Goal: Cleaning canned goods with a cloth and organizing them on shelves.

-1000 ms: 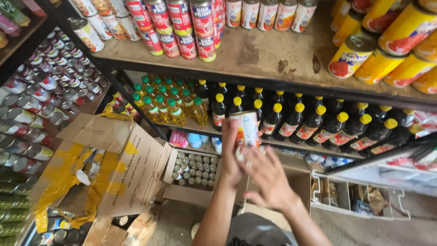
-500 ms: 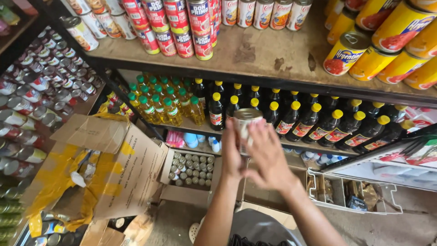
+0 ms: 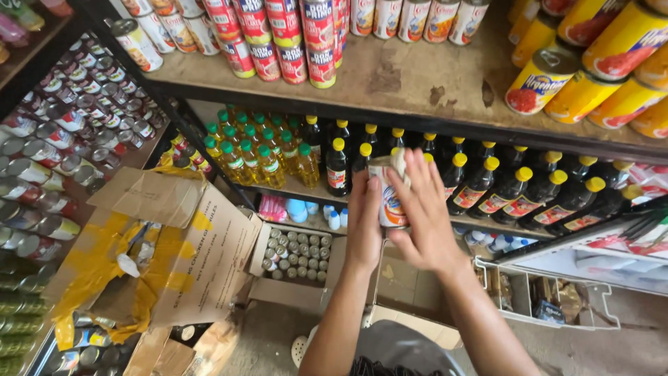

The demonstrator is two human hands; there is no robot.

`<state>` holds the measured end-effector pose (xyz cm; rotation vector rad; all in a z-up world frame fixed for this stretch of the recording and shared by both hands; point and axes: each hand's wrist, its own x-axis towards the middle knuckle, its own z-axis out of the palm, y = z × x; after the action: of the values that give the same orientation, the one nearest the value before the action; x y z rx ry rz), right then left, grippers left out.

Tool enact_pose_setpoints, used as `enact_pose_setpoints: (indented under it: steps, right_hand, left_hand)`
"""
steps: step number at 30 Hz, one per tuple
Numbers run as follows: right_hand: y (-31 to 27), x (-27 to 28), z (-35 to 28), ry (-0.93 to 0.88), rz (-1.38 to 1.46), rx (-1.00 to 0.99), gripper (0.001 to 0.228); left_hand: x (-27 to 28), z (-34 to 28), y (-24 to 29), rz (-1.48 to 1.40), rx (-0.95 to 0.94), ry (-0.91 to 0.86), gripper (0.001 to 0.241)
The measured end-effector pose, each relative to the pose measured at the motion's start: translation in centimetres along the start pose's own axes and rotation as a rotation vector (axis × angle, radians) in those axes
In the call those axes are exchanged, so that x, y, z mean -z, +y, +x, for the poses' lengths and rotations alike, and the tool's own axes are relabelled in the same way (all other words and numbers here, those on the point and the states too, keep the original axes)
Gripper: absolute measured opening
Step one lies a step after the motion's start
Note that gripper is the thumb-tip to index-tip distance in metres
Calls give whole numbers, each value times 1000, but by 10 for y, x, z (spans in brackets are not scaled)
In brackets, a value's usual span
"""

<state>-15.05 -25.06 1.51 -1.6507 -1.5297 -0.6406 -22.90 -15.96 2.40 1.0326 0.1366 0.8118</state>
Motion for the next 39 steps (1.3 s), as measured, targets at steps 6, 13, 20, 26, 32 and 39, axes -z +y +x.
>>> enact_pose_setpoints:
  steps: [6,13,20,26,32,39]
  right_hand:
    - [-10,-43,-75,-55,-6,66,81]
    - [1,-8,-9,50,-46,20,88]
    - [1,-41,-68,9,69,18,82]
    - [1,-3,-19,-2,7,-33,87]
    - [-2,-35,-86,-57,1,45,81]
    - [12,-7,-37,26,0,-9,87]
  left_hand:
    - [1,-2,13,119,-83,30,40]
    - [-16,-5,27,227,-61,-134,69]
    - [6,10,-23,-245,81,96,33]
    - [1,2,-12,-4,66,-26,35]
    - [4,3,-11,-124,133,-10,48]
    - [-7,-5,-34,-94,200,-21,34]
